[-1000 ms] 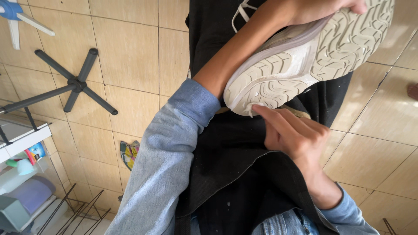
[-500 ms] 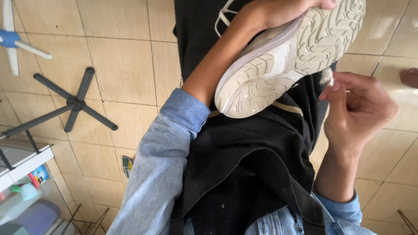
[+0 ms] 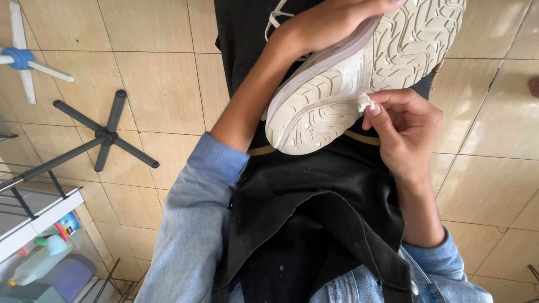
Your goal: The person cleans the sole of a white sneaker using a small white cloth and a metal tool. They wipe the tread pattern and scrape the edges of the sole, then place the shoe on a table next to its pair.
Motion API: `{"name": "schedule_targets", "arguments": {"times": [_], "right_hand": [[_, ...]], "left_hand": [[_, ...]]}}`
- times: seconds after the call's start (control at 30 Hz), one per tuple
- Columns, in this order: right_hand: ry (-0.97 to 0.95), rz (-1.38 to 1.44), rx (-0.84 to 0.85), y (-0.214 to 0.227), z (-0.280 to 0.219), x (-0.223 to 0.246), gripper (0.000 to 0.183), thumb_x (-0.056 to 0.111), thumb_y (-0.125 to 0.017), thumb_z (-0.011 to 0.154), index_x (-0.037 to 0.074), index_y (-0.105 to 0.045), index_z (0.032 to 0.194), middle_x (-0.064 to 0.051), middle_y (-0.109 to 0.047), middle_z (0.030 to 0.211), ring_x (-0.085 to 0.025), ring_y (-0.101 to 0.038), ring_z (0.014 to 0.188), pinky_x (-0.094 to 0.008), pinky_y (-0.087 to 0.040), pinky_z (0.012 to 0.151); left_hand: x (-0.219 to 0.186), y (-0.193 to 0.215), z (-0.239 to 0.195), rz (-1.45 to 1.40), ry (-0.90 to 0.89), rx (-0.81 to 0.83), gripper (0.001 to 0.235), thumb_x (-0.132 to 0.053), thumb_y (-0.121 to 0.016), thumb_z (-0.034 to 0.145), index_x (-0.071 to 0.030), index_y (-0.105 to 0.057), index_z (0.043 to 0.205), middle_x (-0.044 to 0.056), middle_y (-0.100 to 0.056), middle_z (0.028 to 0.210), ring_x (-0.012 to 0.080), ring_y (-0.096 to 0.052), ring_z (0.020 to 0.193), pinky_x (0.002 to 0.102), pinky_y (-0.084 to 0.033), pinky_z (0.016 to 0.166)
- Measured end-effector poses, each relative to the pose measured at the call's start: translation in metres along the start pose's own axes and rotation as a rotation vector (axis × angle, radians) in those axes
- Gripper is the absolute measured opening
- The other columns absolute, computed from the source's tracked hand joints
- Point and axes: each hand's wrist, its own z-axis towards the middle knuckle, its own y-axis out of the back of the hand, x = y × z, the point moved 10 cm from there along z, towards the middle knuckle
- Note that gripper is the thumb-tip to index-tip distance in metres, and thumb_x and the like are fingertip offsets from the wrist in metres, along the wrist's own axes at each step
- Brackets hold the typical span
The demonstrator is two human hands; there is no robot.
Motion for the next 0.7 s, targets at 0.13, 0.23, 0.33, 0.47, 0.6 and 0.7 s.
{"name": "schedule_targets", "arguments": {"times": [0.13,0.23,0.33,0.47,0.6,0.7], "right_hand": [[0.086,0.045,0.017,0.001,0.002,0.003,0.010,0.000,-0.072,0.120,-0.007,-0.069,0.124,-0.019,-0.074,0.101,-0.019,-0.071,0.078,-0.024,-0.056,0.067],[0.264,0.006,-0.034,0.006,0.008,0.022,0.009,-0.003,-0.072,0.124,-0.010,-0.067,0.126,-0.022,-0.075,0.104,-0.022,-0.073,0.076,-0.026,-0.053,0.058],[0.373,-0.050,-0.072,0.008,0.013,0.045,0.015,-0.002,-0.074,0.125,-0.013,-0.064,0.126,-0.023,-0.072,0.094,-0.022,-0.069,0.068,-0.026,-0.046,0.051],[0.235,-0.262,-0.006,0.008,0.005,0.059,0.040,0.024,-0.073,0.122,-0.006,-0.054,0.141,-0.008,-0.055,0.076,-0.010,-0.032,0.053,-0.028,-0.022,0.052],[0.250,-0.357,-0.124,0.051,-0.026,0.022,0.020,-0.030,-0.056,0.123,-0.013,-0.066,0.123,-0.020,-0.069,0.102,-0.016,-0.044,0.065,-0.030,-0.029,0.059],[0.223,-0.051,-0.217,0.074,-0.036,-0.005,0.031,-0.034,-0.046,0.124,-0.009,-0.061,0.113,-0.019,-0.058,0.089,-0.019,-0.049,0.072,-0.029,-0.036,0.069]], "left_hand": [[-0.021,0.001,-0.042,0.184,-0.111,-0.120,0.045,-0.060,-0.054,0.115,-0.020,-0.040,0.129,-0.002,-0.046,0.131,0.0166,-0.050,0.124,0.038,-0.047,0.111],[-0.085,-0.009,-0.067,0.330,-0.271,-0.110,0.050,-0.049,-0.071,0.118,-0.012,-0.057,0.150,0.005,-0.065,0.151,0.0242,-0.065,0.141,0.040,-0.052,0.121],[-0.124,-0.030,-0.076,0.362,-0.416,0.012,0.022,-0.026,-0.079,0.115,-0.006,-0.076,0.123,0.006,-0.072,0.117,0.0201,-0.071,0.107,0.033,-0.056,0.096],[-0.115,-0.029,-0.076,0.355,-0.343,-0.029,0.011,-0.016,-0.081,0.115,-0.006,-0.077,0.114,0.003,-0.074,0.104,0.0136,-0.069,0.095,0.028,-0.057,0.089],[-0.115,-0.034,-0.075,0.328,-0.351,-0.051,0.013,-0.017,-0.075,0.117,-0.006,-0.069,0.113,0.004,-0.072,0.107,0.0161,-0.071,0.099,0.029,-0.062,0.095],[-0.109,-0.038,-0.074,0.316,-0.331,-0.004,0.015,-0.020,-0.076,0.115,-0.006,-0.072,0.113,0.005,-0.074,0.108,0.0165,-0.072,0.100,0.029,-0.061,0.094]]}}
